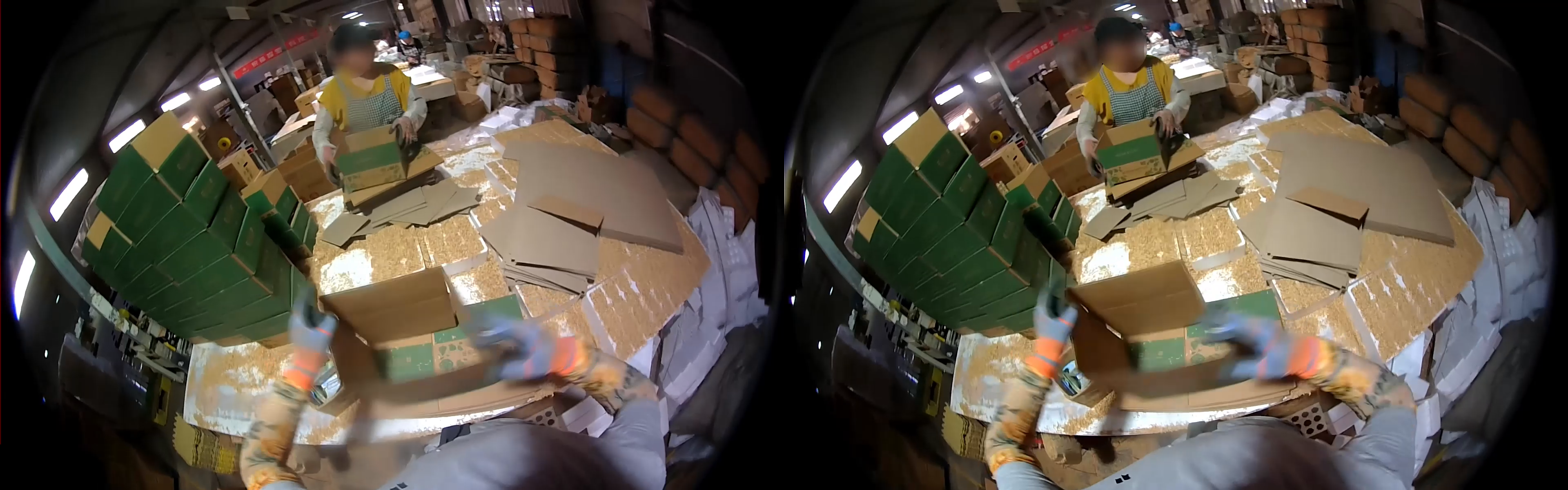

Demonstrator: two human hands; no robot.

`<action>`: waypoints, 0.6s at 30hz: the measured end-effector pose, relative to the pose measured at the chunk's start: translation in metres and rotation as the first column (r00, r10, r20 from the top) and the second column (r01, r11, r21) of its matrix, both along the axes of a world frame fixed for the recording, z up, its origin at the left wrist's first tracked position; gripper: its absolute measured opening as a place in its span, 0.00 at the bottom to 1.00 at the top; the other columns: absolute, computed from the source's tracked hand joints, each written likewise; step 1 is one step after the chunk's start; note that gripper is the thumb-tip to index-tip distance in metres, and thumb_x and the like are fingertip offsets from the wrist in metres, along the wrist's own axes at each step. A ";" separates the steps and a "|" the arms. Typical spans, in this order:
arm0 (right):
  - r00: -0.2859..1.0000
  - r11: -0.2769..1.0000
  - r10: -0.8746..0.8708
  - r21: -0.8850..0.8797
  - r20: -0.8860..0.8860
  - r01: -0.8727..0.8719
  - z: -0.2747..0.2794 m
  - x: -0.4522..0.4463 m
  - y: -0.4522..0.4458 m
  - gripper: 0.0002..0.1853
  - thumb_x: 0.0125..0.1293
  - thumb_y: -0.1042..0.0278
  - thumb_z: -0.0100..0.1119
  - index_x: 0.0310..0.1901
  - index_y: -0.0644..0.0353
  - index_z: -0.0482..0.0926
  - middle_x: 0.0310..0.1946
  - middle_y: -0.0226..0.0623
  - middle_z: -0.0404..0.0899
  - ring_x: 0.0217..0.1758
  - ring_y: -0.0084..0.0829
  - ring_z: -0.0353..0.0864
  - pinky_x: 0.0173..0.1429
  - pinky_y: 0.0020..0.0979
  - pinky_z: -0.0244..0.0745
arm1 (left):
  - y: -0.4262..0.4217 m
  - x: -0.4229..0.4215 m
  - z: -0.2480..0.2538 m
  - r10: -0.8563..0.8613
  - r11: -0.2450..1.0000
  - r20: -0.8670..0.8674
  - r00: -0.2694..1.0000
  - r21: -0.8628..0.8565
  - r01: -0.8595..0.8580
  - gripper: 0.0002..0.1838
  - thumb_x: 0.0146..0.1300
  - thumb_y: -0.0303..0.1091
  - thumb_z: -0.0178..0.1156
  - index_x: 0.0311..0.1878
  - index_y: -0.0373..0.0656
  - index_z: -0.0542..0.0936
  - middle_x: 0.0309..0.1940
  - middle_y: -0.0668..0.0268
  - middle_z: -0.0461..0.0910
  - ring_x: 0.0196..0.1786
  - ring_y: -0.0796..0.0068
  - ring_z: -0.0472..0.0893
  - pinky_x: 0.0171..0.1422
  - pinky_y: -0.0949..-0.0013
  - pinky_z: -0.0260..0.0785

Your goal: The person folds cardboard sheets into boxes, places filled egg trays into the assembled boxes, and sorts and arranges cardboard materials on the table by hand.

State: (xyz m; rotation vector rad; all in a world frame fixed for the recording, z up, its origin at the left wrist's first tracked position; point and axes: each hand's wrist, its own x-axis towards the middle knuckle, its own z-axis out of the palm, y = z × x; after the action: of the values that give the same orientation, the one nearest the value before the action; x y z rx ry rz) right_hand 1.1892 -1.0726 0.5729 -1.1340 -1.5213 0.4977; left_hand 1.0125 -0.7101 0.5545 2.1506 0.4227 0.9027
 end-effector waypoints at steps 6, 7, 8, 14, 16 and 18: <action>0.977 0.930 -0.116 -0.365 -0.179 0.044 -0.042 0.007 0.061 0.40 0.60 0.56 0.66 0.69 0.61 0.58 0.56 0.44 0.74 0.61 0.33 0.72 0.64 0.35 0.68 | -0.062 0.023 -0.011 -0.600 0.798 -0.507 0.619 -0.327 0.506 0.22 0.66 0.46 0.53 0.59 0.45 0.74 0.49 0.60 0.79 0.55 0.66 0.77 0.61 0.61 0.69; 0.919 0.866 -0.248 -0.495 -0.306 0.069 -0.044 0.017 0.056 0.39 0.60 0.58 0.66 0.69 0.59 0.59 0.55 0.42 0.75 0.58 0.29 0.74 0.62 0.34 0.70 | -0.021 0.021 -0.029 -0.711 0.700 -0.230 0.664 -0.324 0.637 0.23 0.67 0.44 0.51 0.63 0.45 0.70 0.54 0.58 0.76 0.58 0.64 0.75 0.63 0.60 0.67; 0.880 0.895 -0.312 -0.423 -0.359 0.144 -0.057 0.018 0.057 0.38 0.56 0.54 0.69 0.66 0.55 0.64 0.49 0.38 0.80 0.50 0.30 0.79 0.57 0.34 0.74 | -0.014 0.020 -0.036 -0.601 0.748 -0.025 0.799 -0.369 0.552 0.27 0.67 0.42 0.52 0.66 0.44 0.63 0.59 0.56 0.70 0.62 0.62 0.71 0.65 0.60 0.65; 0.766 0.757 -0.404 -0.287 0.500 0.587 -0.027 0.034 0.095 0.30 0.57 0.49 0.61 0.60 0.50 0.70 0.58 0.49 0.71 0.62 0.45 0.69 0.66 0.44 0.63 | -0.045 0.014 -0.078 -0.112 0.959 -0.111 0.988 -0.272 0.079 0.75 0.28 0.49 0.81 0.74 0.39 0.39 0.73 0.51 0.42 0.75 0.55 0.48 0.76 0.57 0.45; 0.623 0.696 -0.429 -0.201 0.654 0.689 -0.014 0.057 0.109 0.30 0.54 0.45 0.61 0.57 0.50 0.73 0.60 0.52 0.68 0.65 0.48 0.65 0.68 0.46 0.59 | -0.055 0.018 -0.058 -0.019 0.984 -0.137 0.990 0.175 0.043 0.73 0.30 0.47 0.80 0.74 0.37 0.39 0.73 0.48 0.44 0.74 0.55 0.48 0.76 0.57 0.43; 0.793 0.721 -0.007 -0.546 0.610 0.426 0.005 0.049 0.100 0.36 0.52 0.41 0.61 0.59 0.54 0.72 0.63 0.56 0.63 0.68 0.53 0.60 0.69 0.47 0.56 | -0.064 0.013 -0.044 0.044 0.987 -0.049 0.998 0.157 -0.035 0.67 0.36 0.44 0.77 0.74 0.37 0.42 0.72 0.48 0.46 0.73 0.53 0.50 0.76 0.57 0.43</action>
State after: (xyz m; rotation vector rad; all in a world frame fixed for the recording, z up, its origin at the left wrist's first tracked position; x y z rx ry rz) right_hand 1.2386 -0.9725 0.5780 -2.1799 -1.7152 0.5762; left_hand 1.0254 -0.7737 0.5109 2.3203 0.4346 0.9302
